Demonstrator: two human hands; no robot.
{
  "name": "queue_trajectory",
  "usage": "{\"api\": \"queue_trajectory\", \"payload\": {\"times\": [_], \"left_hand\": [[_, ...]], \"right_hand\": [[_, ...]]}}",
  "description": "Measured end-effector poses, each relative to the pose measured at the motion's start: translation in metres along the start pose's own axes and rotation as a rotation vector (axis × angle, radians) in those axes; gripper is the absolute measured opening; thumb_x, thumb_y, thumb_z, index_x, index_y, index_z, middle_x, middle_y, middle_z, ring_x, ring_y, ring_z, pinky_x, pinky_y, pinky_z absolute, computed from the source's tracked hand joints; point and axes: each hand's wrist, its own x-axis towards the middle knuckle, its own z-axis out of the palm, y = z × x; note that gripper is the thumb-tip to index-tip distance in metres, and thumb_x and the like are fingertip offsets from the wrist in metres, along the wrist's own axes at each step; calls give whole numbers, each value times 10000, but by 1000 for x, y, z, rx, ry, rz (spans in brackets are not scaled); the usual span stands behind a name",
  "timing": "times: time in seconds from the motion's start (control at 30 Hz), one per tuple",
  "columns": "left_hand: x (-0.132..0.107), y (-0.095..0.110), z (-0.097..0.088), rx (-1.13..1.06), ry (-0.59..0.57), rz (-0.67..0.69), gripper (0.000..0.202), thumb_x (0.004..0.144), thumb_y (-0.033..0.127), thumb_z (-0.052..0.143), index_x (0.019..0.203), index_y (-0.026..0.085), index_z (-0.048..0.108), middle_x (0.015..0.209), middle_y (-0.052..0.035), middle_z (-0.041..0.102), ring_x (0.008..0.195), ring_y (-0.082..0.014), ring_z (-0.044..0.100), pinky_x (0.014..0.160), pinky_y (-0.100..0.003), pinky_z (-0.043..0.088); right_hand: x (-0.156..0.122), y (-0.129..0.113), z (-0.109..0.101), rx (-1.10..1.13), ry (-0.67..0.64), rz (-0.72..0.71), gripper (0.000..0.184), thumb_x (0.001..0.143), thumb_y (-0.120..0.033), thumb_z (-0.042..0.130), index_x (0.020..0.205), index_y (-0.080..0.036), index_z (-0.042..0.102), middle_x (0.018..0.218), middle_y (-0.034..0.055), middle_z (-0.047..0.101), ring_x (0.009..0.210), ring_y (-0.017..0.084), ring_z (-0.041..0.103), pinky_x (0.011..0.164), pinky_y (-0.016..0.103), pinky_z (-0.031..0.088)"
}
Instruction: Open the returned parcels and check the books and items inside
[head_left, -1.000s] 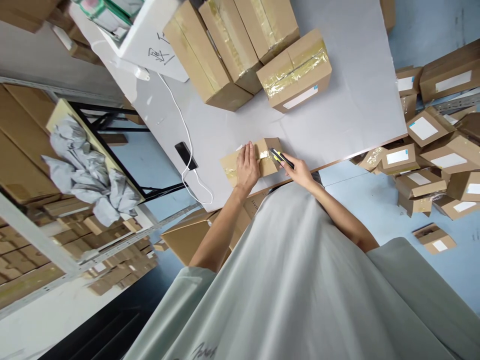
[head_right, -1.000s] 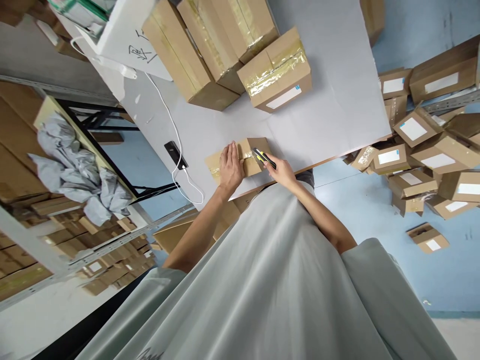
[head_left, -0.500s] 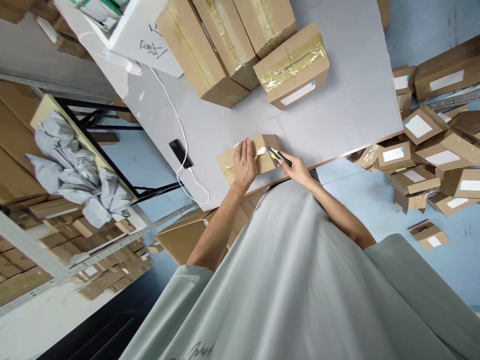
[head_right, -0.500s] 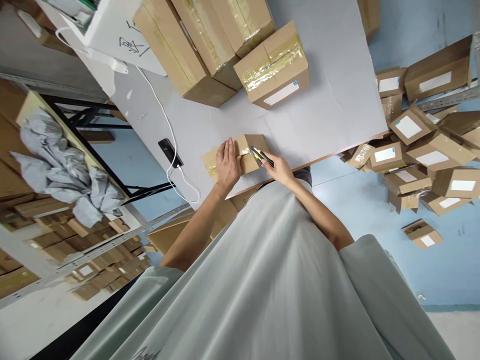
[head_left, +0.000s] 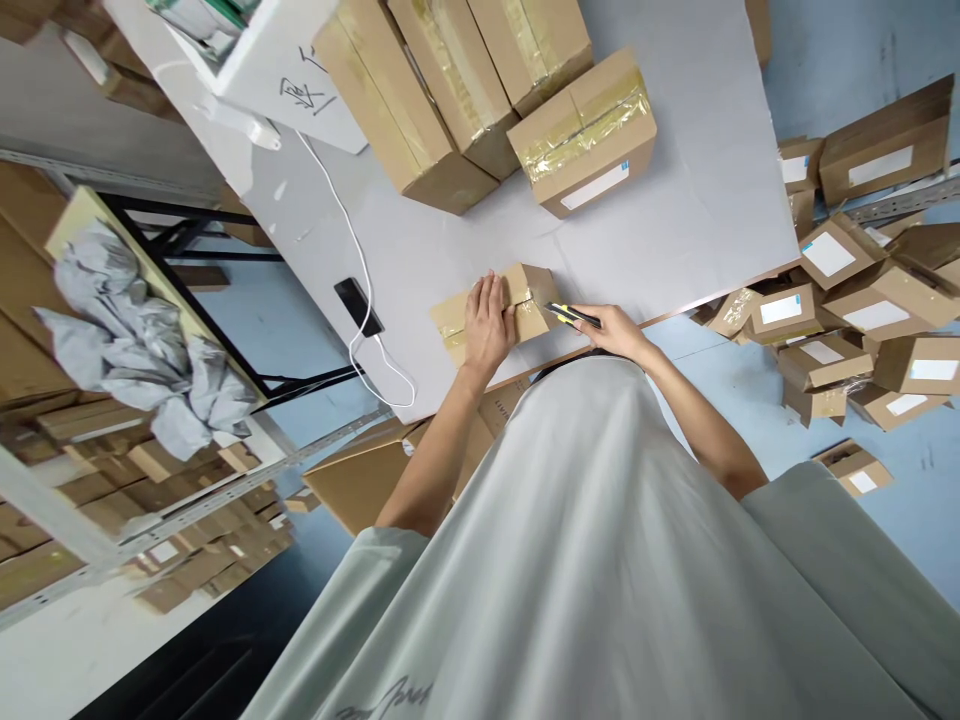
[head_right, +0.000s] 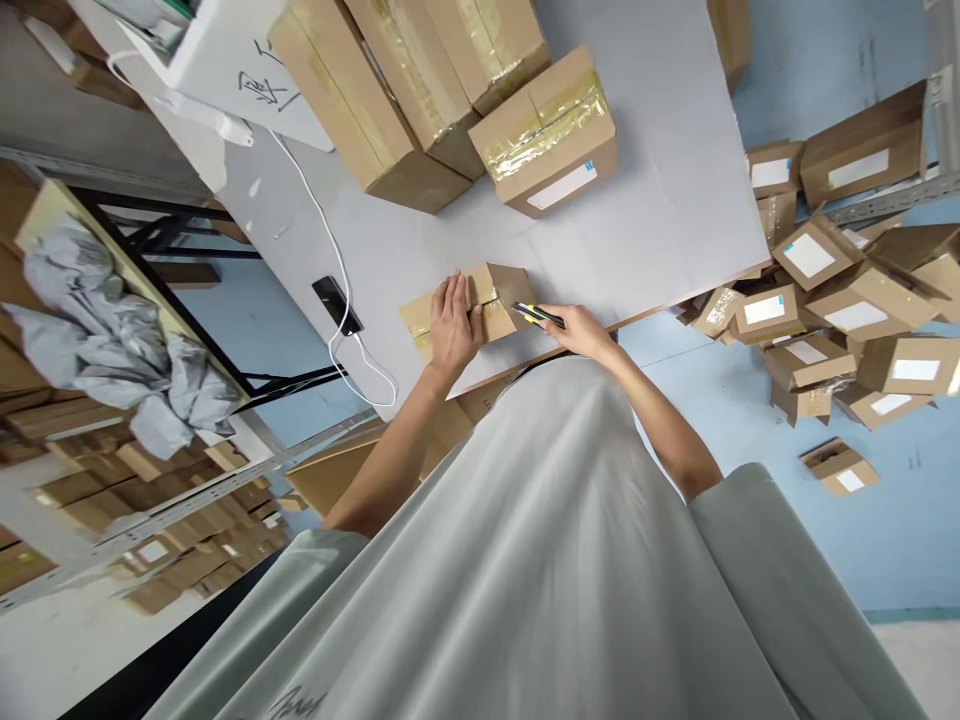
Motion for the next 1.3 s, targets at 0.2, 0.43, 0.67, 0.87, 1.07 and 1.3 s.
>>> {"api": "queue_trajectory", "payload": {"times": [0.2, 0.43, 0.67, 0.87, 1.07, 1.3], "left_hand": [[-9, 6, -16, -9, -33, 69, 399, 1154, 571, 535, 1278, 247, 731, 1720, -190, 592, 1715, -397, 448, 1411, -683, 375], [-30, 25, -17, 88, -105, 90, 407, 1092, 500, 664, 1406, 246, 712, 1689, -208, 619, 1686, -432, 479, 1395, -722, 370], [-40, 34, -6, 78, -61, -39, 510, 1141, 513, 583, 1572, 248, 652, 1830, -208, 486, 1790, -421, 308, 1435, -741, 250], [-36, 38, -4, 76, -106, -72, 659, 1136, 623, 570, 1658, 222, 570, 1916, -231, 300, 1831, -413, 146, 1453, -755, 120], [-26, 30, -12, 52, -153, -8, 750, 1033, 731, 706, 1565, 218, 577, 1915, -257, 283, 1818, -458, 185, 1453, -786, 92], [-22, 22, -6, -62, -107, 1, 781, 995, 805, 734, 1490, 220, 585, 1889, -235, 347, 1800, -456, 252, 1465, -768, 145]], "right_hand": [[-23, 20, 1, 58, 107, 95, 509, 1111, -483, 665, 1534, -218, 766, 1012, 53, 869, 621, 167, 750, 751, 328, 680], [-22, 30, 23, 126, 120, 56, 608, 1097, -624, 666, 1578, -258, 735, 1022, 39, 877, 654, 193, 790, 783, 367, 718], [-18, 16, 31, 87, 84, 48, 587, 1119, -584, 652, 1613, -275, 718, 1047, 38, 880, 669, 222, 813, 870, 435, 730], [-8, 8, 28, 25, 88, 9, 612, 1132, -598, 624, 1617, -236, 709, 1045, 42, 884, 672, 216, 793, 862, 411, 718], [5, 7, 21, 13, 98, 1, 681, 1117, -677, 625, 1611, -215, 705, 1057, 61, 889, 667, 192, 781, 816, 356, 706], [14, 7, 19, -3, 90, 36, 632, 1098, -661, 679, 1575, -251, 738, 1080, 45, 876, 657, 175, 778, 845, 347, 703]]}}
